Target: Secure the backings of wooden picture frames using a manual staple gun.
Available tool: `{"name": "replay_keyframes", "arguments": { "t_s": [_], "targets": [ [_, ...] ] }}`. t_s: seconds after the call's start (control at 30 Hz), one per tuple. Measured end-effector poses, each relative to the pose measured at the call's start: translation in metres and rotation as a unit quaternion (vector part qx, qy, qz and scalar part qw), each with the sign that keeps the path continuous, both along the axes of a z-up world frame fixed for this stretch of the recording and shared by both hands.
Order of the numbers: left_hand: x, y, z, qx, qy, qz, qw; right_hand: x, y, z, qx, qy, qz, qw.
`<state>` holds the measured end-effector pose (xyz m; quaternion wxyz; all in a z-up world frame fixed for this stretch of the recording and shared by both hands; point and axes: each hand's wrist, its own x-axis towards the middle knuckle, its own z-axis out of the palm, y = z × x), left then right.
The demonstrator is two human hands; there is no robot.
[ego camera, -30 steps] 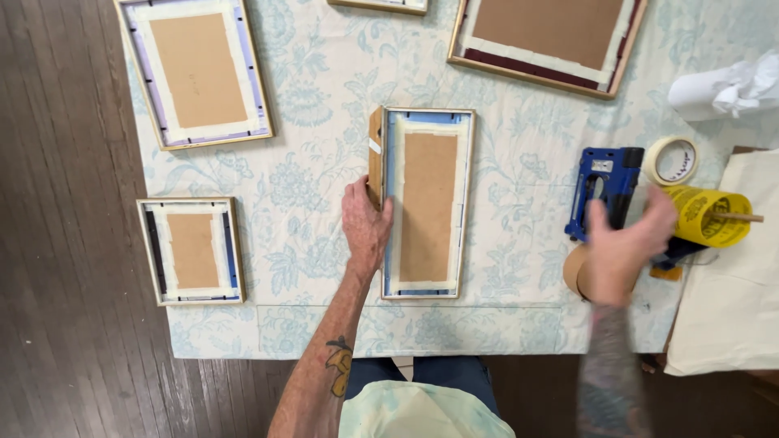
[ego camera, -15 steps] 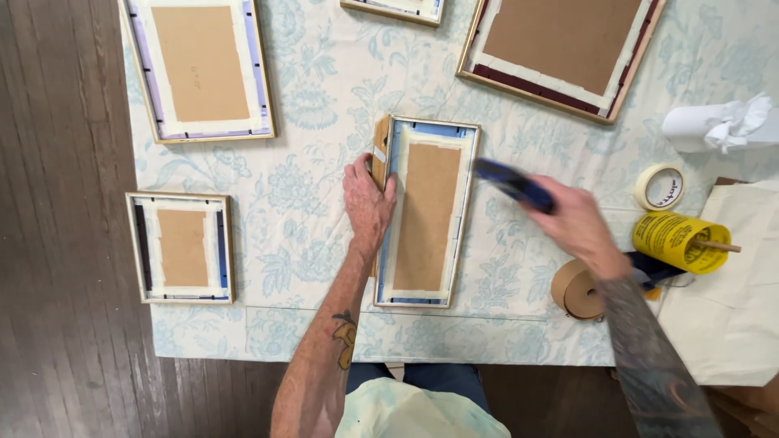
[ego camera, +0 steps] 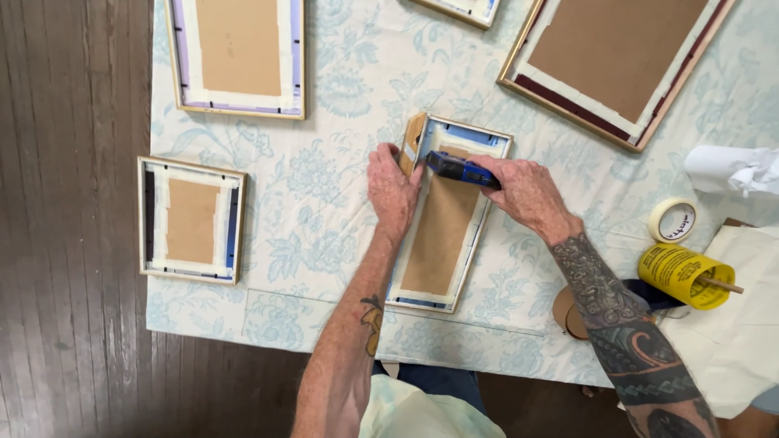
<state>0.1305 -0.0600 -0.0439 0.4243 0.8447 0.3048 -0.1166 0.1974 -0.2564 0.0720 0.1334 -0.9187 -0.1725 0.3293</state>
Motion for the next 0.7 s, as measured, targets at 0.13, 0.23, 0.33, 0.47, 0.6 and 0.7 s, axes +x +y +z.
{"name": "replay_keyframes", "arguments": {
  "t_s": [0.13,0.23,0.33,0.47,0.6,0.7],
  "targets": [
    [0.003,-0.003,0.006,0.0,0.02,0.009,1.0,0.004,0.001,-0.002,0.002,0.001,0.005,1.0],
    [0.001,-0.001,0.004,0.005,0.024,0.003,1.0,0.008,0.007,0.0,0.001,0.009,0.004,1.0],
    [0.001,0.0,0.006,0.001,0.031,-0.002,1.0,0.008,0.013,0.006,0.002,0.0,0.029,1.0],
    [0.0,0.001,0.017,-0.002,0.013,-0.006,1.0,0.007,0.015,0.009,-0.003,0.006,0.036,0.999],
    [-0.001,0.001,0.015,0.005,0.008,-0.008,1.0,0.007,0.017,0.009,-0.018,0.003,0.048,0.999],
    [-0.002,-0.001,0.011,0.004,0.025,-0.005,1.0,0.005,0.01,-0.001,-0.024,-0.007,0.052,0.998]
  ]
}}
